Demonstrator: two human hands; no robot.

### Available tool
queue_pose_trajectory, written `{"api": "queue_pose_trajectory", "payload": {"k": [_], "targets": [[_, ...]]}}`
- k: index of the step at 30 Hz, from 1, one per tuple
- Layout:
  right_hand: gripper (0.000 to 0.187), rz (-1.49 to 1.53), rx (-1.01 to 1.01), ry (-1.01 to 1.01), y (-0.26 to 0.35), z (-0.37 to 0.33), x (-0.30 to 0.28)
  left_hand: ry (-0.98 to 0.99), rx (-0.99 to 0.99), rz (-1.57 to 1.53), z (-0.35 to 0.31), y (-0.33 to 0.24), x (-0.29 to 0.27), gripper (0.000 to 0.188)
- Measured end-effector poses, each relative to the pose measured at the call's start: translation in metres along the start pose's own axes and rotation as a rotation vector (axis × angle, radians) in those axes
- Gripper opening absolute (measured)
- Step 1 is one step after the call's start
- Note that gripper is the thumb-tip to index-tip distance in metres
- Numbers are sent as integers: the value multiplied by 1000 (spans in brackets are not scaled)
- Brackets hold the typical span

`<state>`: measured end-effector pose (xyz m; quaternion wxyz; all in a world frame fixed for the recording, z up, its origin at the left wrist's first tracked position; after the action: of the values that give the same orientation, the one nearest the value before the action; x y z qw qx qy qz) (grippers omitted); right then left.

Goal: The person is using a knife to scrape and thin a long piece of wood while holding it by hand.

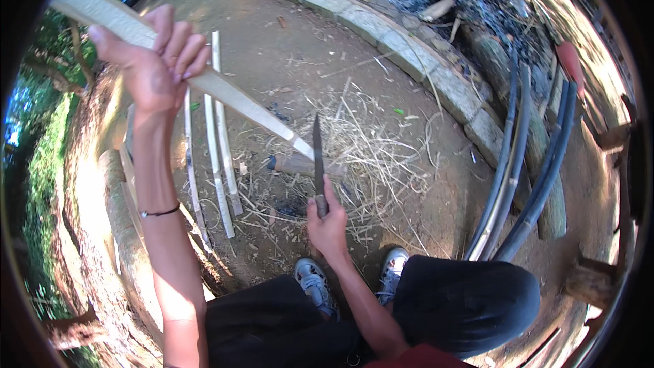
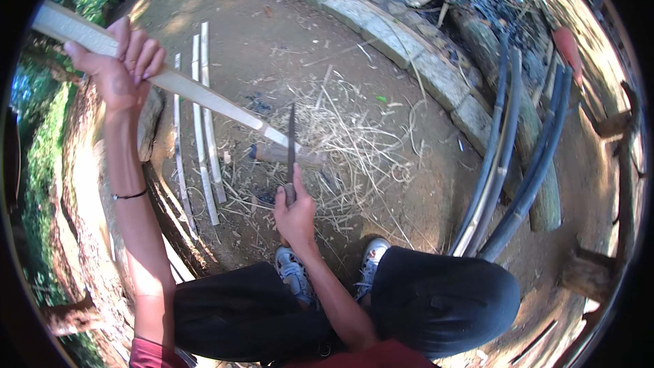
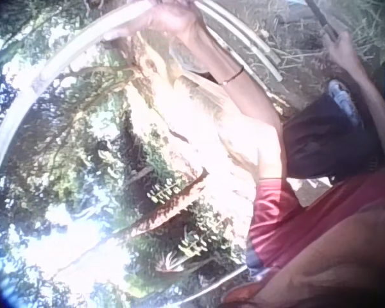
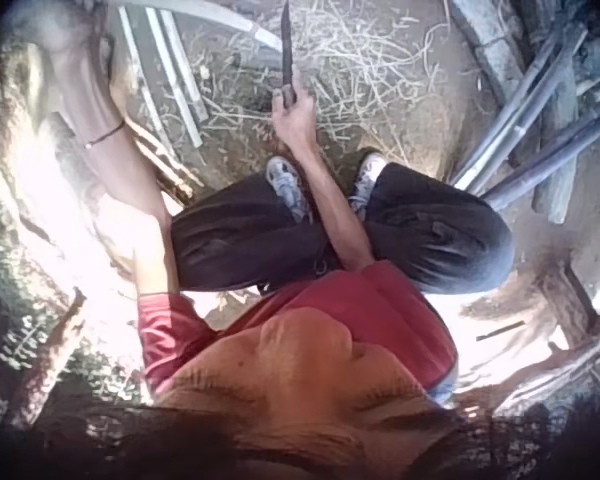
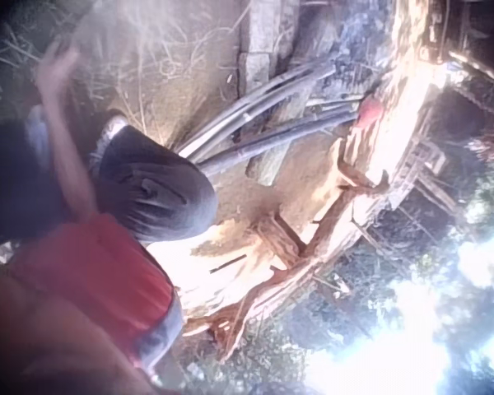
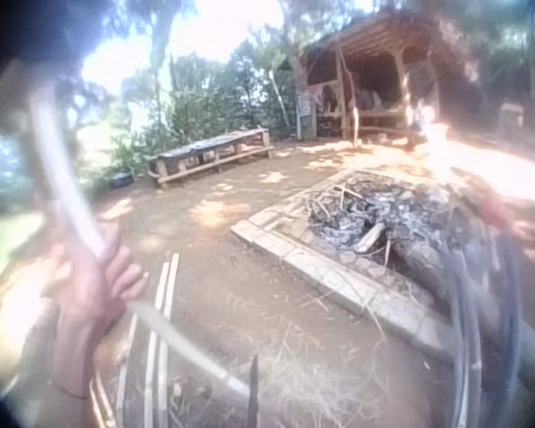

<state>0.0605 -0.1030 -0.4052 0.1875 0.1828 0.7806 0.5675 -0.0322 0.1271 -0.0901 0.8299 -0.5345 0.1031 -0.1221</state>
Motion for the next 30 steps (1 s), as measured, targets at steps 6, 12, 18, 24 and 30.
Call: {"api": "queue_pose_trajectory", "payload": {"k": [6, 12, 18, 24, 30], "targets": [[63, 165, 66, 49, 37, -2, -15, 168, 57, -206, 0, 2, -16, 75], [63, 194, 34, 123, 112, -16, -44, 331, 74, -291, -1, -11, 19, 74], [64, 176, -12, 115, 196, -34, -80, 431, 47, -245, -5, -13, 53, 91], [65, 76, -136, 9, 269, -41, -159, 339, 149, -123, 5, -51, 71, 96], [50, 297, -16, 27, 244, -6, -196, 439, 158, -308, -2, -38, 95, 79]]}}
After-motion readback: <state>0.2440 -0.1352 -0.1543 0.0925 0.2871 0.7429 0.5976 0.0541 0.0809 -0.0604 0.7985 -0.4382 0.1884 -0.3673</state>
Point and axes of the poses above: each hand's wrist, its own z-axis towards the middle knuckle, its own x-axis out of the palm, y = z × x, the point moved 10 cm from there along z, towards the middle knuckle, and after that the axes turned 6 degrees about x, right-handed, at the moved point
